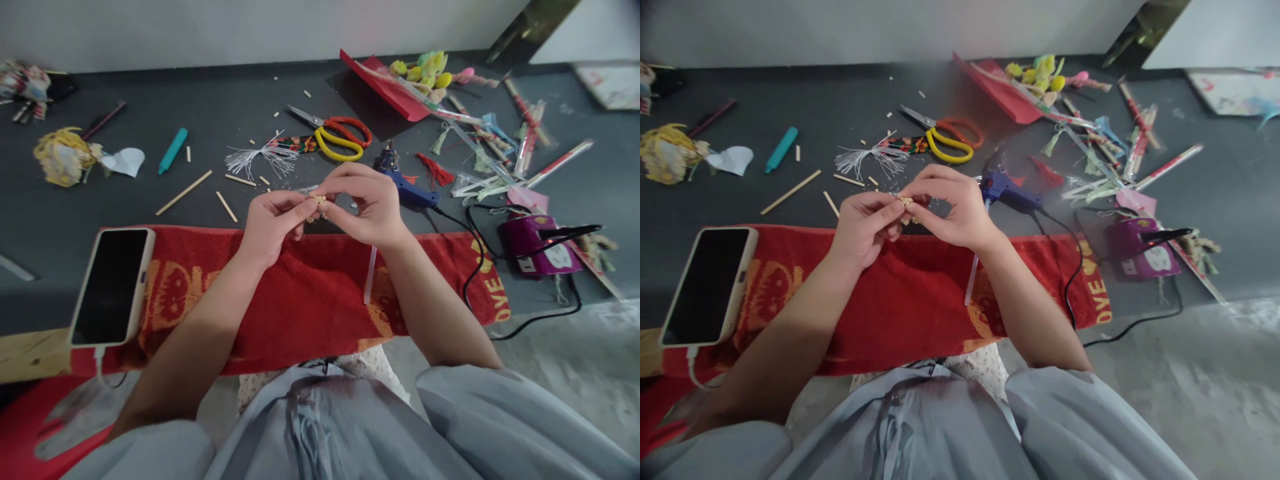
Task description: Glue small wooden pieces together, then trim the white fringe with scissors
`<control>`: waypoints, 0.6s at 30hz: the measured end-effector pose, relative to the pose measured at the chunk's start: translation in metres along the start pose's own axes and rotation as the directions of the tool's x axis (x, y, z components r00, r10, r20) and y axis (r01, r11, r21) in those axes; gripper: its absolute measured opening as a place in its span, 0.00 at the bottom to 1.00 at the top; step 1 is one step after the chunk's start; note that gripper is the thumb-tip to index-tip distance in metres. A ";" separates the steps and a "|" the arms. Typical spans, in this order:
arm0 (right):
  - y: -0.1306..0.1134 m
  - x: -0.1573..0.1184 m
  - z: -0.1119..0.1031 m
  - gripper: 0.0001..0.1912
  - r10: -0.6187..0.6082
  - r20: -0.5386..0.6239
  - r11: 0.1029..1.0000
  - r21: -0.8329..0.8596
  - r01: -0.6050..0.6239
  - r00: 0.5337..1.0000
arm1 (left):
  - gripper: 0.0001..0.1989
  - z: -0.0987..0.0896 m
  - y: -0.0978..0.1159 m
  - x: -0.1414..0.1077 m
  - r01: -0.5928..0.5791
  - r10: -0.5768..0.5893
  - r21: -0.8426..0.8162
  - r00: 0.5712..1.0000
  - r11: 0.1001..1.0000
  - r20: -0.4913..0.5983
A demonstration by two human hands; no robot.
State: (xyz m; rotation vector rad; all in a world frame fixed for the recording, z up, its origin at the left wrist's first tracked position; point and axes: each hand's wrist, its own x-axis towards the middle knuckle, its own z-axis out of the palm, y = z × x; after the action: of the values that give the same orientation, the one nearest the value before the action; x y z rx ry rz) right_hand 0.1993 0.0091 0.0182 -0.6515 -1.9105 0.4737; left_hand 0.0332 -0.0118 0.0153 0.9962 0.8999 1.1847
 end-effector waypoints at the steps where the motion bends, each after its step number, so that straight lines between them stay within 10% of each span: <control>1: 0.000 0.000 0.000 0.09 -0.004 0.000 1.000 0.001 0.004 1.000 | 0.14 0.000 0.000 0.000 0.001 -0.001 -0.003 1.000 1.000 0.006; 18: 0.004 -0.001 -0.001 0.08 -0.035 0.002 0.996 -0.078 0.035 0.999 | 0.16 -0.001 -0.001 0.002 0.047 -0.046 0.027 0.998 0.999 -0.038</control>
State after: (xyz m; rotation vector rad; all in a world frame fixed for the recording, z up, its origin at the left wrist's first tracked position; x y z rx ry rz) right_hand 0.2009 0.0118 0.0156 -0.6674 -1.9453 0.3784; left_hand 0.0329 -0.0099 0.0139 0.9739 0.9663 1.1574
